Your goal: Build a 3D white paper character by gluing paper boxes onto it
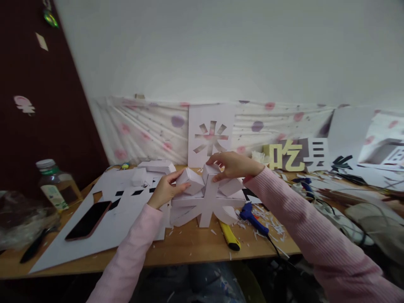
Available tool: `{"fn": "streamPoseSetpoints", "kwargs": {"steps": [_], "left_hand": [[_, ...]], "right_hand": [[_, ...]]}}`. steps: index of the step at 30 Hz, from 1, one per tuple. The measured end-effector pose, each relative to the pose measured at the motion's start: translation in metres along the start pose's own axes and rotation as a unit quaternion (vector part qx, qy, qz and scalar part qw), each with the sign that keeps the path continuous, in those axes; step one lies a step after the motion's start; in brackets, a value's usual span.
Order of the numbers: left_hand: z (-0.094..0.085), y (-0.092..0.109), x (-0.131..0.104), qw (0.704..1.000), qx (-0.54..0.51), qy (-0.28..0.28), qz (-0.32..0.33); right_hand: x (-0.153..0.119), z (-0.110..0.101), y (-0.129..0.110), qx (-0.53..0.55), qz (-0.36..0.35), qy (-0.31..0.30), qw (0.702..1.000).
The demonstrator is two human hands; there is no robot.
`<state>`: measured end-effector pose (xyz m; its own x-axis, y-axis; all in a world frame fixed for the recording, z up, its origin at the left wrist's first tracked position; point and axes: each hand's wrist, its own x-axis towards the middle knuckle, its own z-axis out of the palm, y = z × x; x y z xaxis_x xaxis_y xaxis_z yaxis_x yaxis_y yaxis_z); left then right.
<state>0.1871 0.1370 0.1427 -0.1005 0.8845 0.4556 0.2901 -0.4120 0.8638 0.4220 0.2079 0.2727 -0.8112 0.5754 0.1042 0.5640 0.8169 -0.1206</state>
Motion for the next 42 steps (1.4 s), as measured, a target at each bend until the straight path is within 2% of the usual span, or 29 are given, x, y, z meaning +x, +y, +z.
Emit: {"fn": "streamPoseSetpoints", "kwargs": {"steps": [3,6,11,17,22,29,42], "left_hand": [[-0.002,-0.003,0.013,1.0,0.0,-0.004,0.004],[-0.008,-0.007,0.023,1.0,-0.004,0.015,0.002],[-0.02,-0.011,0.026,0.999,0.007,0.048,-0.005],[-0.023,-0.011,0.025,0.999,0.018,0.025,-0.037],[-0.021,-0.019,0.032,0.999,0.02,0.012,-0.042],[-0.017,-0.022,0.048,0.999,0.042,0.003,-0.027],[-0.022,-0.016,0.059,0.998,0.037,-0.048,-0.024]], "right_hand": [[0.014,-0.004,0.004,0.001,0.024,-0.026,0.999],[0.03,-0.007,0.013,-0.004,0.031,-0.036,0.999],[0.051,-0.007,0.033,0.017,0.036,-0.053,0.998],[0.065,-0.006,0.048,0.065,0.036,-0.074,0.994],[0.077,-0.006,0.051,0.082,0.042,-0.087,0.992],[0.078,-0.005,0.056,0.076,0.037,-0.08,0.993],[0.07,-0.008,0.053,0.057,0.054,-0.076,0.994]]}}
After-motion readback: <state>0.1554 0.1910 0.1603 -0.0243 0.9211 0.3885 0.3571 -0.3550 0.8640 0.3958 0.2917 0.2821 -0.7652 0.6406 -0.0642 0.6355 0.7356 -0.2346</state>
